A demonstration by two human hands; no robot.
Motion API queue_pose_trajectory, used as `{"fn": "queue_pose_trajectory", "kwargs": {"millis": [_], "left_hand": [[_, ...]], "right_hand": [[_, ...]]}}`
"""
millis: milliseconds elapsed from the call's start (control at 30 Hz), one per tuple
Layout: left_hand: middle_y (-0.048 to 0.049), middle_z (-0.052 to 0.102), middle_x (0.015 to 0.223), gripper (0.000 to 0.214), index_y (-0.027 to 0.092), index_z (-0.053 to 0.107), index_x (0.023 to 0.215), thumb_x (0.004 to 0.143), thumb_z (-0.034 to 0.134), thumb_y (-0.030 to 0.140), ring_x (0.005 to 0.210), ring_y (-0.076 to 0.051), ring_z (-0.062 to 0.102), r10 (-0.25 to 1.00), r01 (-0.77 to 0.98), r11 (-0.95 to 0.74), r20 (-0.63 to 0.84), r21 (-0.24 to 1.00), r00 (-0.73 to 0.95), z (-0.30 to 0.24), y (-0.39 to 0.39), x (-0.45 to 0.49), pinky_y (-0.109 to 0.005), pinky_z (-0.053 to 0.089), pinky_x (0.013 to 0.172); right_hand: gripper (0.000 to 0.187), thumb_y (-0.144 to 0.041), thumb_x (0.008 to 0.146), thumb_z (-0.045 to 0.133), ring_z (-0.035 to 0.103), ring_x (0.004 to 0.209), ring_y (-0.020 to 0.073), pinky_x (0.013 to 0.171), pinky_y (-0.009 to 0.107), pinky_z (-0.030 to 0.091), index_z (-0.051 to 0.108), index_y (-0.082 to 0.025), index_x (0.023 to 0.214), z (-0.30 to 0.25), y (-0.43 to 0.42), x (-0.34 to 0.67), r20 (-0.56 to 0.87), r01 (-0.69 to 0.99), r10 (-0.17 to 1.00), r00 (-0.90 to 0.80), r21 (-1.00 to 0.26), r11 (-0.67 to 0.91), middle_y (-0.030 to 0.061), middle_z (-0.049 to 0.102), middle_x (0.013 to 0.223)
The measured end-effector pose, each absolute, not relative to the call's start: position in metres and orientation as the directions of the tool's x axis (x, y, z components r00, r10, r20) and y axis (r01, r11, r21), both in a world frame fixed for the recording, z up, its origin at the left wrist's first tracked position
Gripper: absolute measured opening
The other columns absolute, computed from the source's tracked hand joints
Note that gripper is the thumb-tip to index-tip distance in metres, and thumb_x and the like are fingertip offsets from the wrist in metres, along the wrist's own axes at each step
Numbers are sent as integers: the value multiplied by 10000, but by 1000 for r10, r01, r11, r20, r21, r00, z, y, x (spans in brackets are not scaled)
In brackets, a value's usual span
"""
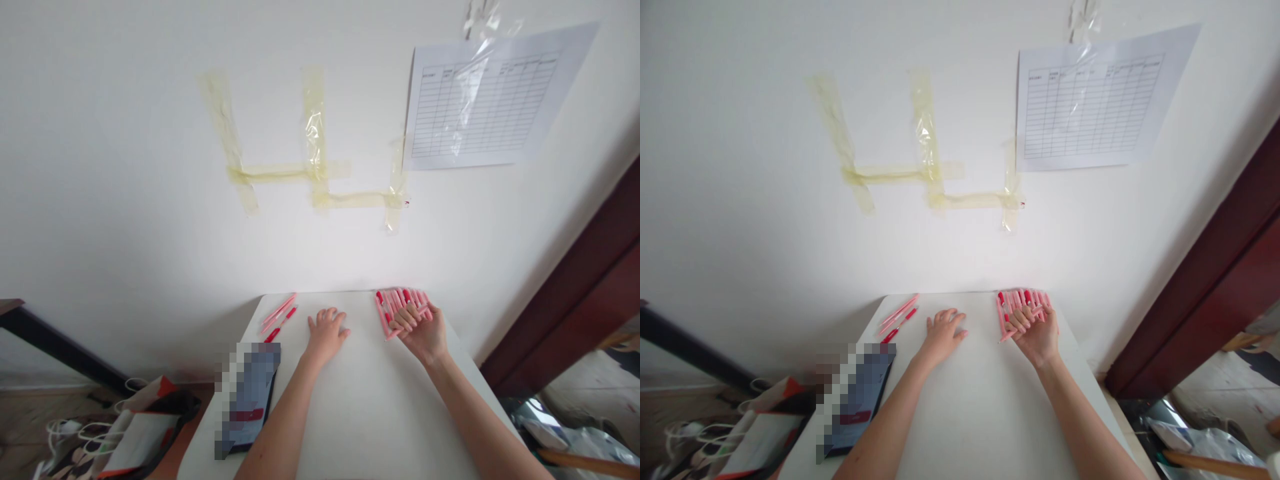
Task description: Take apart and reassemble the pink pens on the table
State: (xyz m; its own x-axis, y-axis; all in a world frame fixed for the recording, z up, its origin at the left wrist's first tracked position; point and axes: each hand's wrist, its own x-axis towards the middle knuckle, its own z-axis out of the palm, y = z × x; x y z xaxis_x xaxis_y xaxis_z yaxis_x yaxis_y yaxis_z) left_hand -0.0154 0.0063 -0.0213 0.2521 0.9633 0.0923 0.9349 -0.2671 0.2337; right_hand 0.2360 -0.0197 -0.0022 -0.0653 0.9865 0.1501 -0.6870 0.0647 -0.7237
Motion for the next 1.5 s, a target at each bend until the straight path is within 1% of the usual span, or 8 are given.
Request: {"fn": "queue_pose_trajectory", "kwargs": {"millis": [133,367,733,900,1133,1233,1400,1500], "left_hand": [[-63,417,1456,443,345,490,1324,892,502,437,1365,-339,303,964,935,-264,95,237,248,-22,6,-15,-673,207,1098],[-62,405,1470,458,342,474,1343,897,488,444,1370,-336,297,967,943,-253,70,216,244,-18,5,-14,-657,213,1106],[-59,413,1459,451,343,477,1334,895,497,445,1368,-339,298,963,934,-269,93,235,254,-23,7,-15,-682,207,1098],[-63,415,1458,451,342,482,1333,894,501,441,1363,-342,304,963,934,-268,95,236,253,-23,7,-16,-684,208,1096],[-53,409,1464,448,349,471,1337,902,487,456,1364,-333,301,962,941,-270,90,205,257,-23,8,-16,-676,220,1095],[-53,401,1467,454,354,463,1345,905,482,460,1367,-331,296,964,945,-264,78,194,253,-23,8,-16,-667,222,1098],[-54,401,1465,452,359,460,1346,906,479,461,1365,-334,298,963,944,-267,83,192,256,-24,8,-16,-668,228,1092],[-50,405,1461,447,360,457,1342,908,473,465,1361,-336,306,960,943,-278,98,183,263,-25,8,-17,-670,239,1086]], "right_hand": [[554,-714,848,363,179,526,128,523,325,311,191,-243,614,0,-21,234,128,-667,990,-53,-743,60,-58,188,588],[500,-614,861,408,185,523,129,527,327,313,200,-239,604,-3,-20,236,142,-709,988,-66,-703,53,-54,189,586],[498,-614,866,419,221,512,123,515,324,336,230,-241,596,-2,-19,235,160,-732,983,-91,-679,43,-53,216,577],[534,-674,864,399,222,511,122,506,323,337,230,-242,601,0,-20,234,125,-737,990,-67,-674,35,-54,224,574],[535,-659,853,485,265,516,112,534,304,360,277,-232,607,7,-25,232,92,-882,979,-180,-455,-119,-54,290,575],[515,-646,851,500,292,516,109,539,299,374,320,-229,609,6,-25,232,90,-901,977,-195,-409,-142,-51,321,575],[395,-603,845,522,416,581,121,609,314,449,500,-231,713,1,-20,235,54,-872,981,-184,-471,-137,-24,438,645],[203,-436,800,588,522,690,154,691,349,499,595,-240,854,-4,-13,239,13,-803,992,-128,-588,-96,8,549,761]]}}
